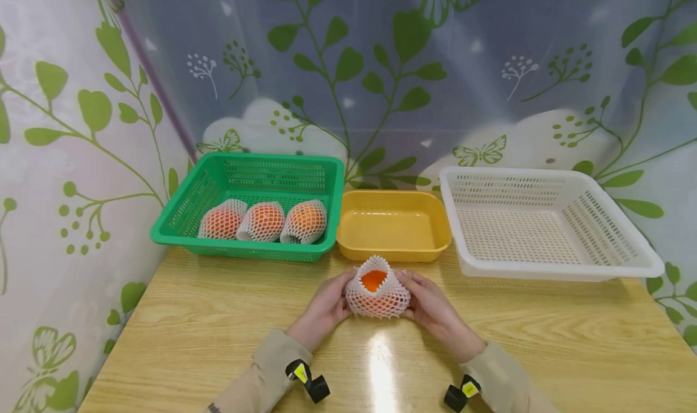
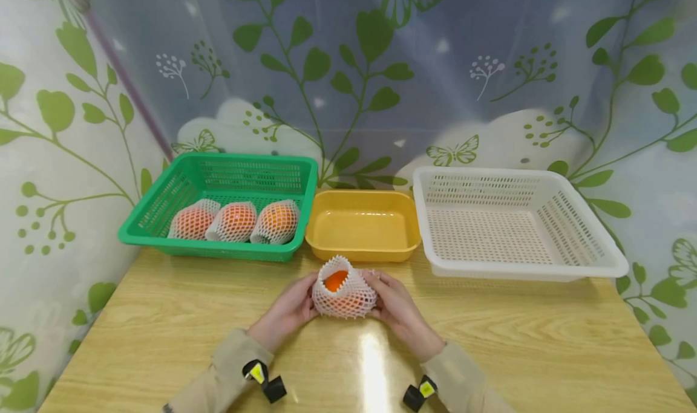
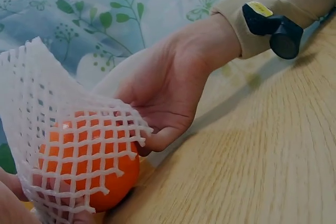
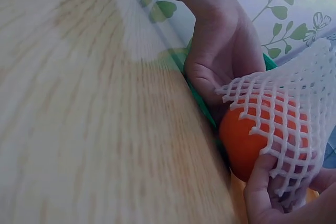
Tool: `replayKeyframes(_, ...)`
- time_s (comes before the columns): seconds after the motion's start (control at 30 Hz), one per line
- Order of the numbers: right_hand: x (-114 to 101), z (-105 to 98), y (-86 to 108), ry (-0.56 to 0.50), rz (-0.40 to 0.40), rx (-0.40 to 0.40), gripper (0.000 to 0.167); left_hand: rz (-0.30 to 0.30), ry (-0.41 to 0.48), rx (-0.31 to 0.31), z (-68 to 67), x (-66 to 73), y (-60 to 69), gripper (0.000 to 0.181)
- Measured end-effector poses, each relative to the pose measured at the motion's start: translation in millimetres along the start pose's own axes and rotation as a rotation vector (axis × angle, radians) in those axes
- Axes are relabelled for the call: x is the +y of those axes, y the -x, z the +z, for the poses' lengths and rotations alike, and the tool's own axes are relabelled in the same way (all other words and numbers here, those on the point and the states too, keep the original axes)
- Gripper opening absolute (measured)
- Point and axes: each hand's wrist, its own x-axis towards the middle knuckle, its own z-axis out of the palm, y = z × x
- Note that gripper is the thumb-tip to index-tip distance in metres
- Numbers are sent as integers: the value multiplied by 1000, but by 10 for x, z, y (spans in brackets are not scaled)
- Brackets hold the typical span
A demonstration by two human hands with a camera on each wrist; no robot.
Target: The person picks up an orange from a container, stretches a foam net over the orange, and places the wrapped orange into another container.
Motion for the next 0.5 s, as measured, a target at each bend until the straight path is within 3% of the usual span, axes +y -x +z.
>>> replayKeyframes(0.27, -6, 60, 10, 42, -71, 59, 33, 55, 24, 35, 124, 4, -20, 45)
replayKeyframes(0.37, -24, 104, 23, 20, -94, 48, 31, 96, 4, 73, 170, 41, -3, 42)
replayKeyframes(0.5, -93, 126, 71, 0, -98, 0, 43, 175, -36, 90, 220, 102, 24, 38)
